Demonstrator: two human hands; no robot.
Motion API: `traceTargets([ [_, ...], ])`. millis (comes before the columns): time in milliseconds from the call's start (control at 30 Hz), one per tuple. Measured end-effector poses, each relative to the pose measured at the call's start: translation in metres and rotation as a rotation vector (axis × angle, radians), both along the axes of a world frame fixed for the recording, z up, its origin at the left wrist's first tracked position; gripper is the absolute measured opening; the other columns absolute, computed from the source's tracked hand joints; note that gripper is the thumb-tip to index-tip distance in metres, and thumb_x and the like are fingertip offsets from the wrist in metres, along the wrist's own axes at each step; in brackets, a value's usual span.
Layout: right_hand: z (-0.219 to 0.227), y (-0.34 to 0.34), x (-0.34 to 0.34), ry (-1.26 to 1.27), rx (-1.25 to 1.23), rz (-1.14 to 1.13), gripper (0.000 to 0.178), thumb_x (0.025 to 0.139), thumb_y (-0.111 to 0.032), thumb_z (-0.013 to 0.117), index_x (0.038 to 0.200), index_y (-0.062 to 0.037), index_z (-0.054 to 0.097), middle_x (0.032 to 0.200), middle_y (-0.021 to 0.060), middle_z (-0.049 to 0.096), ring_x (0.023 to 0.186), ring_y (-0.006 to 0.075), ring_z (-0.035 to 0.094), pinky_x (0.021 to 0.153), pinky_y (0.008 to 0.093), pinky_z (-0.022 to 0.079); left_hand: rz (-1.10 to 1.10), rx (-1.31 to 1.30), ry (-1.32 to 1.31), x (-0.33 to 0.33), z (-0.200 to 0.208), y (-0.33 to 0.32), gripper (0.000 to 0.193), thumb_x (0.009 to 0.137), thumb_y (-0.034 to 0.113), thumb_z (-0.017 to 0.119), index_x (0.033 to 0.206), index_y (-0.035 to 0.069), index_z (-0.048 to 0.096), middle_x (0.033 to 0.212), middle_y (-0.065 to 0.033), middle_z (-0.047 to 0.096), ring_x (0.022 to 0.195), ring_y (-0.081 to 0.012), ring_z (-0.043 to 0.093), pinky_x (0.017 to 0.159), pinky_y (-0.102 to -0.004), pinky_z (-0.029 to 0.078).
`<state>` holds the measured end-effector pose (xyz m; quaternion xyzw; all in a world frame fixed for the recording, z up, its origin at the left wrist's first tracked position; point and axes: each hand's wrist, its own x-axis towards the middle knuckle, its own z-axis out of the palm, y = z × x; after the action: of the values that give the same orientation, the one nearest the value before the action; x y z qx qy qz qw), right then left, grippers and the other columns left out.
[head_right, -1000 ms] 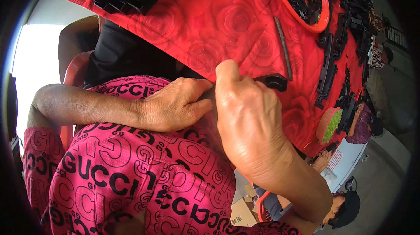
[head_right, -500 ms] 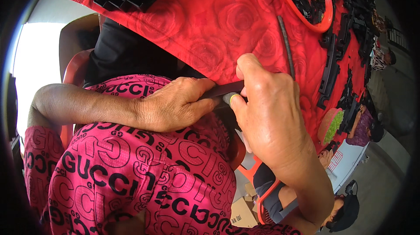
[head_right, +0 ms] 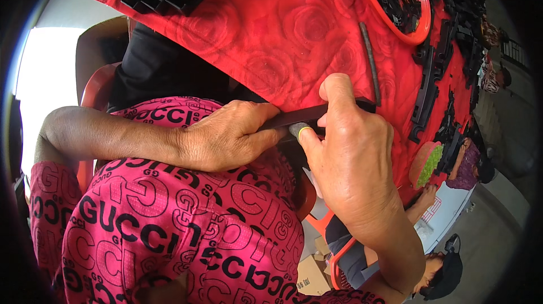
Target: The person cleans and assembles plastic parts by wiping them with a cloth, inserting small components into the plastic casing, and securing them with a metal rod.
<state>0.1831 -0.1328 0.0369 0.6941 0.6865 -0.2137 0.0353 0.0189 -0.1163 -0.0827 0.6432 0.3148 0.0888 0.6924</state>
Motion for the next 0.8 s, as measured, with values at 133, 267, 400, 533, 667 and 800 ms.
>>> traceTargets([
  [133,0.004,-0.001,-0.002,-0.079,0.014,-0.001,0.045,0.077,0.003,0.081,0.111,-0.0021,0.052,0.074,0.0210,0.067,0.075,0.0423,0.073,0.064,0.0491,0.056,-0.005,0.025,-0.005,-0.001,-0.001,0.001,0.030,0.102,0.023,0.058,0.107,-0.006,0.062,0.076,-0.0231,0.066,0.076,-0.0372,0.071,0.069,-0.0476,0.053],
  [267,0.001,-0.002,0.003,-0.056,0.016,0.043,0.045,0.078,0.002,0.081,0.113,-0.0032,0.053,0.076,0.0200,0.069,0.074,0.0402,0.073,0.064,0.0481,0.057,-0.006,0.024,-0.008,-0.002,-0.001,0.000,0.030,0.102,0.023,0.058,0.107,-0.006,0.062,0.076,-0.0234,0.065,0.076,-0.0376,0.071,0.069,-0.0476,0.053],
  [400,0.005,-0.003,0.002,-0.022,-0.044,-0.110,0.044,0.077,0.002,0.080,0.112,-0.0033,0.054,0.078,0.0199,0.070,0.072,0.0381,0.074,0.063,0.0466,0.058,-0.016,0.042,-0.027,-0.005,0.002,-0.001,0.029,0.102,0.023,0.058,0.107,-0.006,0.061,0.076,-0.0236,0.065,0.076,-0.0384,0.070,0.069,-0.0479,0.053],
  [533,0.009,-0.016,0.000,0.182,0.073,-0.190,0.041,0.080,0.008,0.075,0.114,-0.0019,0.056,0.085,0.0163,0.072,0.066,0.0229,0.074,0.058,0.0354,0.058,-0.001,0.032,-0.064,-0.013,0.011,-0.001,0.027,0.103,0.022,0.058,0.106,-0.005,0.061,0.075,-0.0211,0.065,0.073,-0.0354,0.069,0.067,-0.0461,0.052],
  [667,0.023,-0.026,-0.002,0.385,0.085,-0.394,0.038,0.081,0.014,0.071,0.114,0.0002,0.058,0.091,0.0126,0.072,0.072,0.0099,0.069,0.063,0.0233,0.056,-0.007,-0.011,-0.148,-0.018,0.021,-0.001,0.024,0.104,0.019,0.058,0.106,-0.004,0.062,0.073,-0.0168,0.063,0.069,-0.0301,0.067,0.064,-0.0433,0.051],
  [800,0.023,-0.033,0.002,0.365,0.148,-0.433,0.037,0.079,0.014,0.071,0.112,0.0012,0.059,0.090,0.0104,0.073,0.075,0.0061,0.067,0.068,0.0198,0.055,-0.024,-0.032,-0.214,-0.009,0.017,0.001,0.022,0.104,0.017,0.057,0.108,-0.004,0.062,0.071,-0.0130,0.062,0.068,-0.0262,0.065,0.063,-0.0406,0.051],
])
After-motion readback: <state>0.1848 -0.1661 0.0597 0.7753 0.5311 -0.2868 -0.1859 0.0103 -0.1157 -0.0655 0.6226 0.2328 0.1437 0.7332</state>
